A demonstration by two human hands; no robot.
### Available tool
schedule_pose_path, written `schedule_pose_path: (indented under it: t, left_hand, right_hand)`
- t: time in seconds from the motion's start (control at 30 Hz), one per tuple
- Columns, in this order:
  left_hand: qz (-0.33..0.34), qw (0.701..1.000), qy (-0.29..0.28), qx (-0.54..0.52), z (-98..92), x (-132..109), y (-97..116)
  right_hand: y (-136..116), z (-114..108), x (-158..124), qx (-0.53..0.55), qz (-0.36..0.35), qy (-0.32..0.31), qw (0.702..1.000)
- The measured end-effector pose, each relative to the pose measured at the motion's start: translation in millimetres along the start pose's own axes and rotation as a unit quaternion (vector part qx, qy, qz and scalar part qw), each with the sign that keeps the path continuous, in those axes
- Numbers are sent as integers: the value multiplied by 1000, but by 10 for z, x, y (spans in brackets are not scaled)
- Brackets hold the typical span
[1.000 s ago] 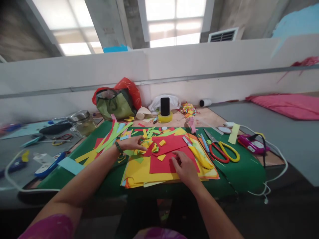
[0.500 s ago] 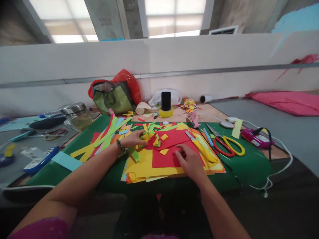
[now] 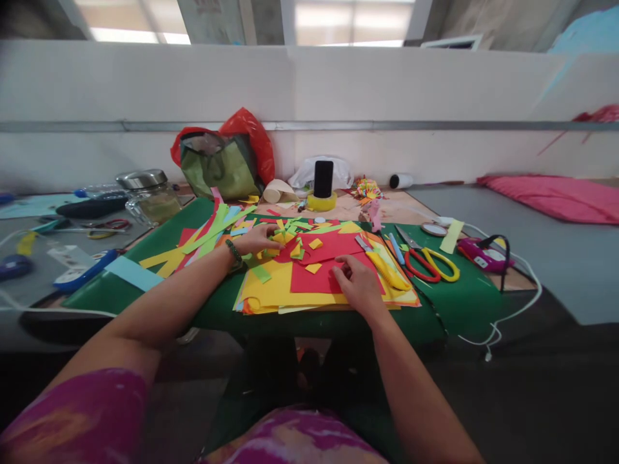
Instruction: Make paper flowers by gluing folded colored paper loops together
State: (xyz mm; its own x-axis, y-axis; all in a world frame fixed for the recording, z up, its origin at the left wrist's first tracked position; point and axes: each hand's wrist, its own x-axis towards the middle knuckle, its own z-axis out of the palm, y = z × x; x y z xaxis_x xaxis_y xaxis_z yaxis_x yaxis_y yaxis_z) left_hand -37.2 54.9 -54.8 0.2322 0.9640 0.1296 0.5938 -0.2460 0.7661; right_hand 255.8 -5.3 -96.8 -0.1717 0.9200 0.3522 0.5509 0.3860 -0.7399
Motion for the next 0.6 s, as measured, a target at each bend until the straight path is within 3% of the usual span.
schedule_pose_path:
  t: [0.2, 0.6]
  left_hand:
    - [10, 1000, 23, -18, -28, 21, -78]
    - [30, 996, -11, -78, -18, 62, -233]
  right_hand:
    - [-49, -17, -6, -17, -10, -1, 1000]
    - [-30, -9, -19, -12, -16, 1, 1000]
